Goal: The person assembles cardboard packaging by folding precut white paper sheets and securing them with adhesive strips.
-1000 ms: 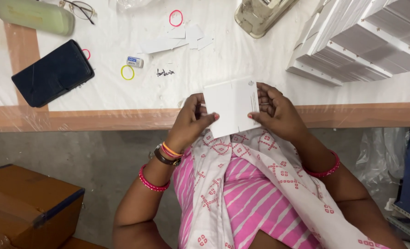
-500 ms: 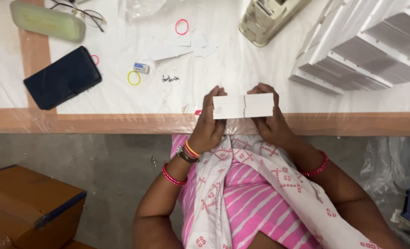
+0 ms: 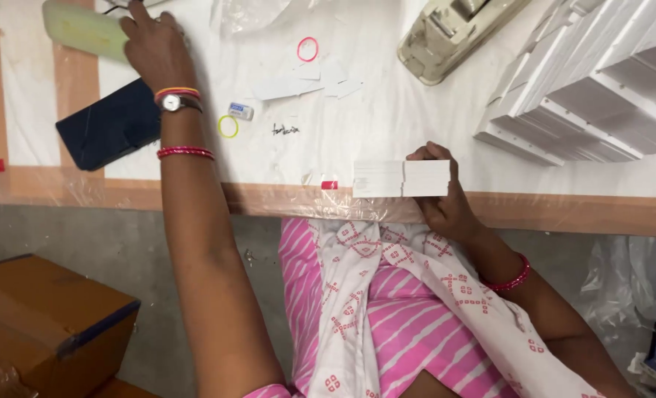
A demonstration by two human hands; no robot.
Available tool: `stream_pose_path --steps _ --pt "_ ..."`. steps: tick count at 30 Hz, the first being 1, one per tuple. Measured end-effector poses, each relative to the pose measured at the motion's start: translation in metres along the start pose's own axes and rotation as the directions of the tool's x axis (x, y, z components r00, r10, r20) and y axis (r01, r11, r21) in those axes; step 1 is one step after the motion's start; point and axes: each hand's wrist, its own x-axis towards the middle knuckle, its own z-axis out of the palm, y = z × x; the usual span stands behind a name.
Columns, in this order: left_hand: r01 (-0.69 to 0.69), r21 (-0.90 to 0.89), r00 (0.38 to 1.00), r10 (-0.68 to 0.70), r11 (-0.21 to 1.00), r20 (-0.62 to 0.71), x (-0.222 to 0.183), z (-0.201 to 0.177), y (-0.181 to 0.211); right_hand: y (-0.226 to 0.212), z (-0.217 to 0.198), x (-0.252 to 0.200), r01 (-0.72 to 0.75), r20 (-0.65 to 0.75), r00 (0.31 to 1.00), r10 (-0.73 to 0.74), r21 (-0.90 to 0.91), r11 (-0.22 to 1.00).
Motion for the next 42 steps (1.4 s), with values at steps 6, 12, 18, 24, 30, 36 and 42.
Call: stream_pose_path --steps 6,12,18,24,30,36,42 --pt "-0.285 0.134 0.957 0.29 0.949 -0.022 0.008 0.011 -0.028 0.003 0.0 -0.001 0.005 -0.001 1.0 -0.005 0.0 1.0" --pt "-0.172 -0.105 0.954 0.139 0.979 -0.265 0.011 -0.024 -0.051 -0.002 -0.001 0.003 0.012 0.004 1.0 -0.012 -0.014 1.0" --pt "-0.164 0.128 0.971 0.183 0.978 -0.153 -0.023 -0.109 -0.081 -0.001 -0.001 0.002 0.006 -0.004 1.0 -0.006 -0.006 1.0" --pt "-0.201 0.046 0.964 0.189 0.979 0.189 -0.064 -0.128 -0.093 -0.002 -0.001 0.003 0.008 0.0 1.0 -0.008 -0.003 1.0" --pt "-0.049 0.003 0.968 0.046 0.999 0.245 -0.079 -0.146 -0.078 -0.002 0.0 0.005 0.029 -0.004 1.0 -0.029 -0.012 1.0" --pt "0.446 0.025 0.821 -0.42 0.895 0.387 -0.119 -0.155 -0.075 -0.001 -0.001 0.002 0.014 -0.008 1.0 -0.014 -0.007 1.0" --pt "0.764 -0.084 0.614 -0.681 0.64 0.4 -0.137 -0.113 -0.073 -0.003 -0.001 0.004 0.024 -0.009 1.0 -0.024 -0.027 0.999"
